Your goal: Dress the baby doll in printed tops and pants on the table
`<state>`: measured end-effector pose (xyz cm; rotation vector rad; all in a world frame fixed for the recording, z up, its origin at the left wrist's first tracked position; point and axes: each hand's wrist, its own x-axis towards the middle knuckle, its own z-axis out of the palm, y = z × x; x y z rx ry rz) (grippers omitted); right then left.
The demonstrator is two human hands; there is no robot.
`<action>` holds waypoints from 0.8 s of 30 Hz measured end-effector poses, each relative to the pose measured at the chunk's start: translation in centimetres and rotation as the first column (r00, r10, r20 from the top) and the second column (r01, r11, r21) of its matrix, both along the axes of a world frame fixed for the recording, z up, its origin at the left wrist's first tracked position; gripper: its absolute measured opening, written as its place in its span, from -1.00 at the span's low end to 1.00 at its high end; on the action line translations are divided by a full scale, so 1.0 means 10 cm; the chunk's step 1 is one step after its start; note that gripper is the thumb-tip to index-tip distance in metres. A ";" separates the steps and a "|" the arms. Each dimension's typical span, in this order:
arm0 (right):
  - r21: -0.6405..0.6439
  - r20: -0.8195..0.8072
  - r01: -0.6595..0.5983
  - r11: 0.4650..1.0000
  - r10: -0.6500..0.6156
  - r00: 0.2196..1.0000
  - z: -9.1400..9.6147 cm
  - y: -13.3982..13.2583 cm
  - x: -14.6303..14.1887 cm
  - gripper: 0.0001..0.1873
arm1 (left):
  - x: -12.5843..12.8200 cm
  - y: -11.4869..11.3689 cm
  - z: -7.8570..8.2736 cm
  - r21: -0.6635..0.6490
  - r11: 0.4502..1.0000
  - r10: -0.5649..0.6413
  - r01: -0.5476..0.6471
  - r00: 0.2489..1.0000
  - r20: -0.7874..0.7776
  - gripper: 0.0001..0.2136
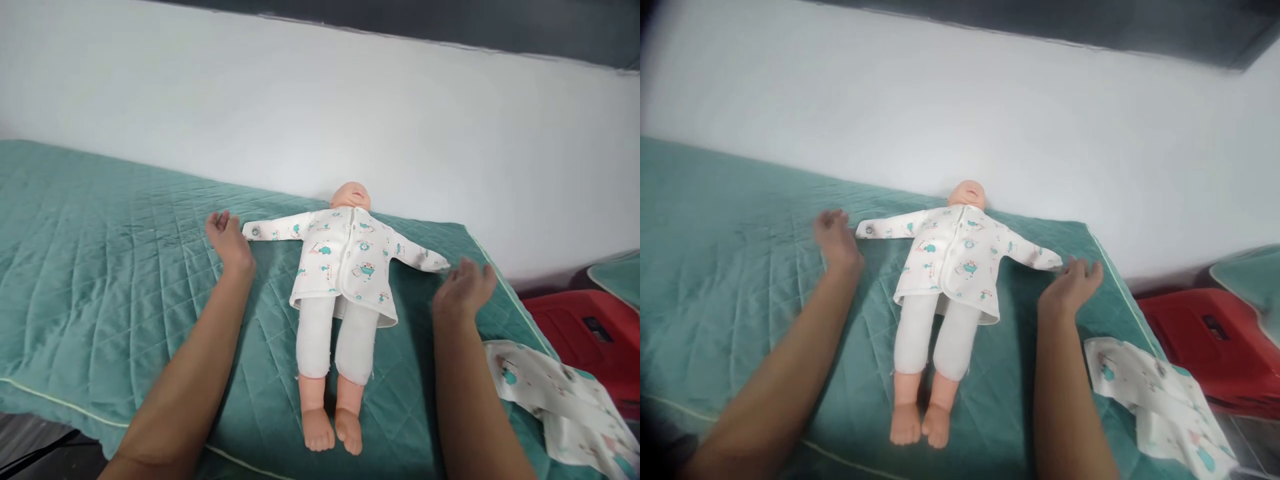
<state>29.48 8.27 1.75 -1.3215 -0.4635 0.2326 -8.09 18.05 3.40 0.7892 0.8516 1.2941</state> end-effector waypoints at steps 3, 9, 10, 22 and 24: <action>0.122 0.221 -0.174 0.977 0.144 0.965 0.12 -0.14 -0.47 -0.31 | 0.15 -0.21 0.08 0.078 0.996 -0.025 0.032 0.996 -0.085 -0.64; -0.485 0.659 -0.633 0.604 0.728 0.191 0.29 -0.42 -1.15 -0.49 | 0.53 -0.67 0.22 0.428 0.861 -0.057 0.275 0.888 -0.455 -0.70; -0.525 0.693 -0.594 0.610 0.711 0.118 0.30 -0.46 -1.15 -0.48 | 0.56 -0.71 0.23 0.472 0.816 -0.056 0.334 0.858 -0.511 -0.68; -0.297 0.846 -0.419 0.858 0.440 0.301 0.20 -0.59 -1.14 -0.94 | 0.53 -0.85 0.23 0.526 0.462 0.334 0.714 0.409 -0.849 -0.55; -0.286 0.773 -0.457 0.842 0.485 0.409 0.19 -0.60 -1.14 -0.95 | 0.55 -0.86 0.22 0.556 0.449 0.408 0.699 0.393 -0.824 -0.69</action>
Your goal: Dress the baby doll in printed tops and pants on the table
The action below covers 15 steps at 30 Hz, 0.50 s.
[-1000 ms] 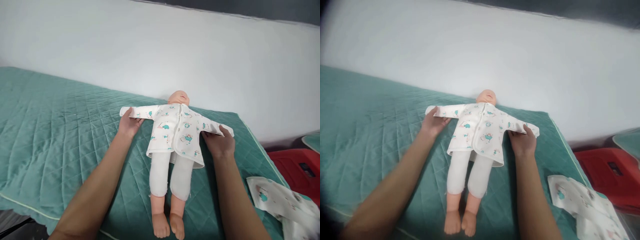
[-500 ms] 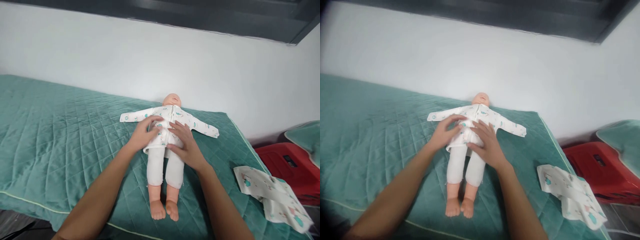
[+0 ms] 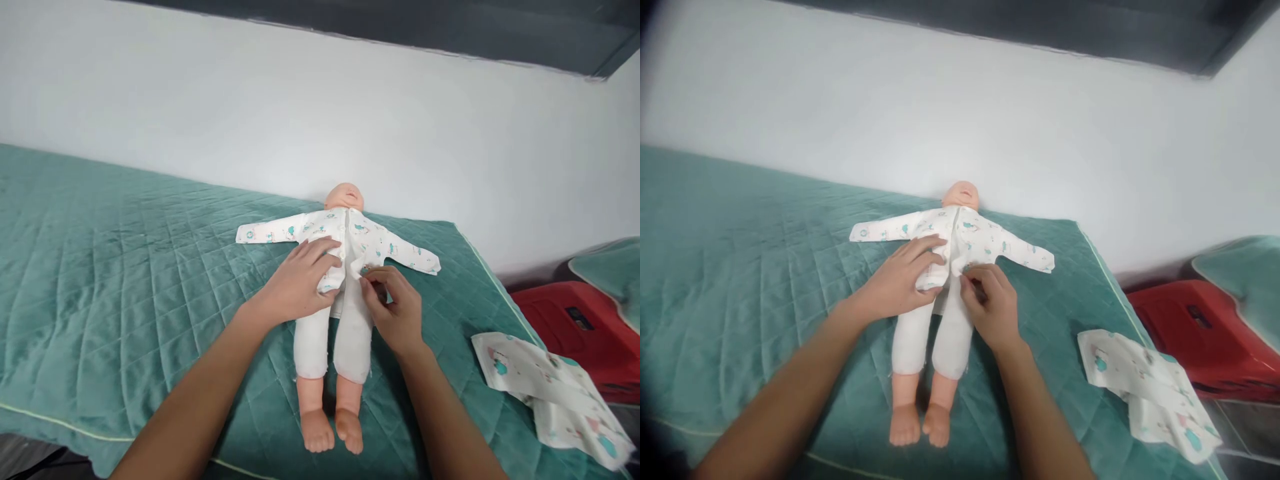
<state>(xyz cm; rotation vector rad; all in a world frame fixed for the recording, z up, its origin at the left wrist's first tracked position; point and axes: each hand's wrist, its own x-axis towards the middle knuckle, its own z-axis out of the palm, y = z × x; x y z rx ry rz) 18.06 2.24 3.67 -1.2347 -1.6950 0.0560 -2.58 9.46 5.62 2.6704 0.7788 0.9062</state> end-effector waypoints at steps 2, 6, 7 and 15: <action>-0.054 -0.117 0.008 0.999 -0.014 0.993 -0.02 -0.01 0.00 -0.93 | 0.02 0.02 -0.03 0.026 1.000 0.017 -0.019 0.998 0.054 -0.80; -0.132 -0.419 0.048 0.990 -0.099 0.903 -0.07 0.01 -0.01 -0.90 | 0.02 0.09 -0.14 -0.032 0.997 0.075 -0.069 0.962 0.261 -0.83; -0.163 -0.494 0.057 0.985 -0.131 0.859 -0.08 0.02 -0.01 -0.87 | 0.02 0.10 -0.16 -0.054 0.994 0.111 -0.099 0.948 0.297 -0.83; -0.215 -0.818 0.157 0.964 -0.265 0.510 -0.12 0.16 0.11 -0.77 | 0.05 0.20 -0.23 -0.268 0.898 0.437 -0.350 0.786 0.437 -0.60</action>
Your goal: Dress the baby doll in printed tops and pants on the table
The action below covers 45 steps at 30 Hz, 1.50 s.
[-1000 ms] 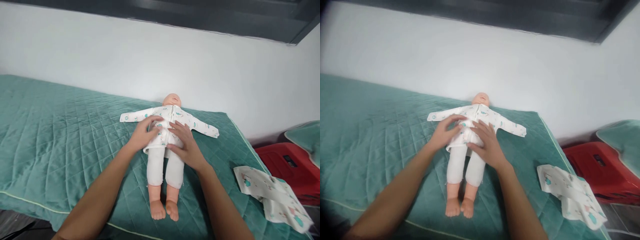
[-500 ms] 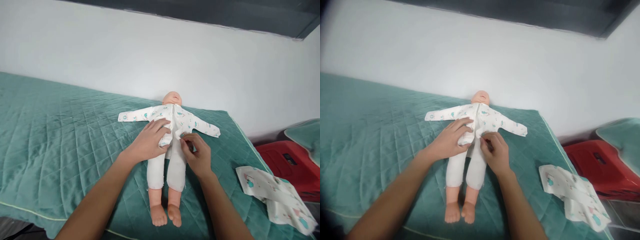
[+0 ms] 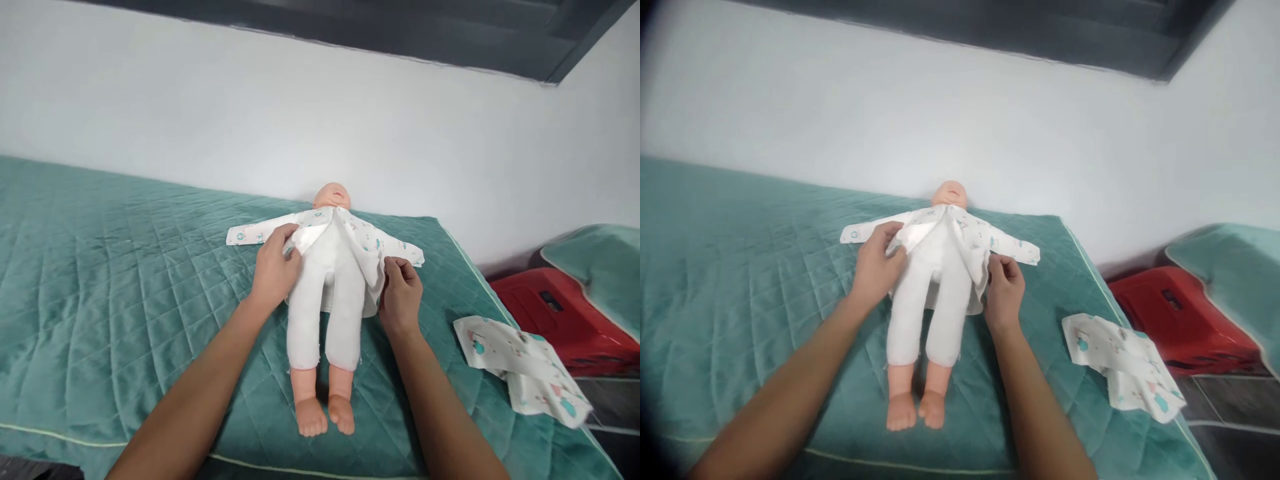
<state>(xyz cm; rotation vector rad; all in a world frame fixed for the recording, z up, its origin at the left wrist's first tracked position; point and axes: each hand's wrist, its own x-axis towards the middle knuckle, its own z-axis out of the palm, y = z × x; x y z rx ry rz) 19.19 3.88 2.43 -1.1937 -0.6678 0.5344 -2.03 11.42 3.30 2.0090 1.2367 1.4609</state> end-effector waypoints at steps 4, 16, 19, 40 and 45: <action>0.013 -0.079 -0.003 1.000 0.004 0.997 -0.03 -0.01 0.07 -0.75 | -0.05 0.11 -0.08 -0.077 0.996 0.047 -0.042 0.997 0.069 -0.46; -0.046 0.808 -0.143 0.989 0.121 0.577 -0.17 -0.39 -0.05 -0.37 | -0.21 0.13 -0.29 0.004 0.995 0.098 -0.098 0.995 0.002 -0.31; -0.045 0.855 -0.151 0.988 0.116 0.506 -0.14 -0.42 -0.05 -0.57 | -0.26 0.01 -0.31 0.045 0.990 0.137 -0.135 0.990 -0.034 -0.36; -0.072 0.237 -0.035 0.997 0.051 0.970 -0.22 -0.54 0.03 -0.69 | -0.37 -0.26 -0.36 0.081 0.992 -0.093 0.102 0.990 -0.106 -0.74; -0.147 0.495 -0.063 0.987 0.128 0.860 -0.23 -0.98 -0.13 -0.76 | -0.37 -0.24 -0.39 0.060 0.995 -0.070 0.077 0.992 -0.100 -0.78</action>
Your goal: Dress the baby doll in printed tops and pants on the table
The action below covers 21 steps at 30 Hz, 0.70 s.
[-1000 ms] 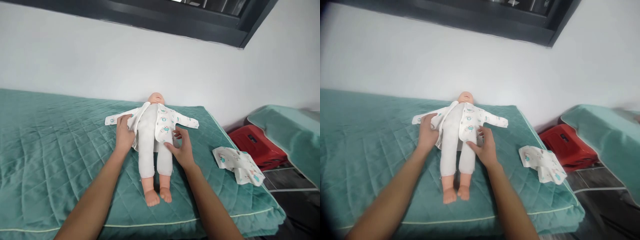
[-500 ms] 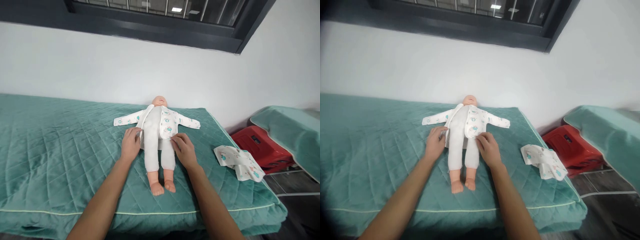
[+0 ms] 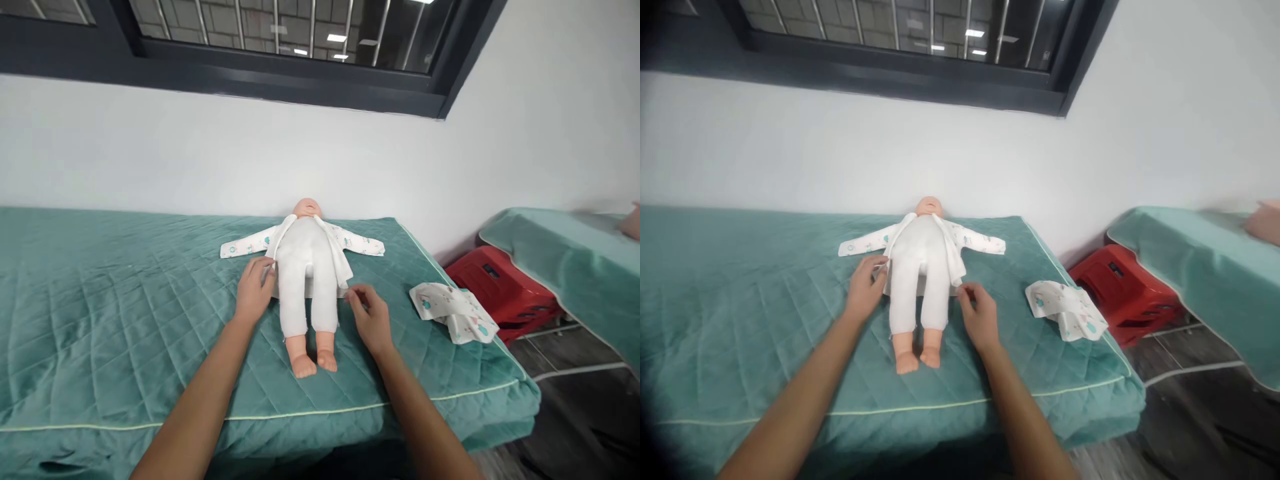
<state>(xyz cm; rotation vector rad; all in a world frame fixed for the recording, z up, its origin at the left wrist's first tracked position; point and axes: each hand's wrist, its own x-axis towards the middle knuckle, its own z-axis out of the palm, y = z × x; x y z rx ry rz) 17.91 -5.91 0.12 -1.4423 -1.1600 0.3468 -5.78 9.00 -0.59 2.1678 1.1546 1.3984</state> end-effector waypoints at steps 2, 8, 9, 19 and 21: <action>-0.031 0.148 -0.039 0.999 0.044 0.988 0.01 -0.23 0.01 -0.79 | -0.01 0.01 -0.02 -0.004 1.000 0.011 -0.011 1.000 0.009 -0.79; 0.120 0.616 0.201 0.972 -0.232 0.753 0.31 -0.84 0.86 -0.77 | -0.07 -0.08 0.00 0.048 0.998 0.036 -0.038 0.998 0.055 -0.80; 0.101 0.676 0.292 0.951 -0.281 0.681 0.38 -0.91 1.08 -0.68 | -0.08 -0.12 0.01 0.076 0.996 0.045 -0.052 0.995 0.085 -0.80; -0.544 0.642 0.532 0.649 -0.086 0.762 0.50 -1.06 2.05 -0.66 | -0.01 -0.89 0.25 -0.088 0.996 0.005 0.027 0.939 0.344 -0.76; -0.450 0.615 0.475 0.756 -0.124 0.779 0.64 -0.99 1.91 -0.77 | 0.05 -0.97 0.45 -0.151 0.983 -0.050 0.106 0.942 0.331 -0.78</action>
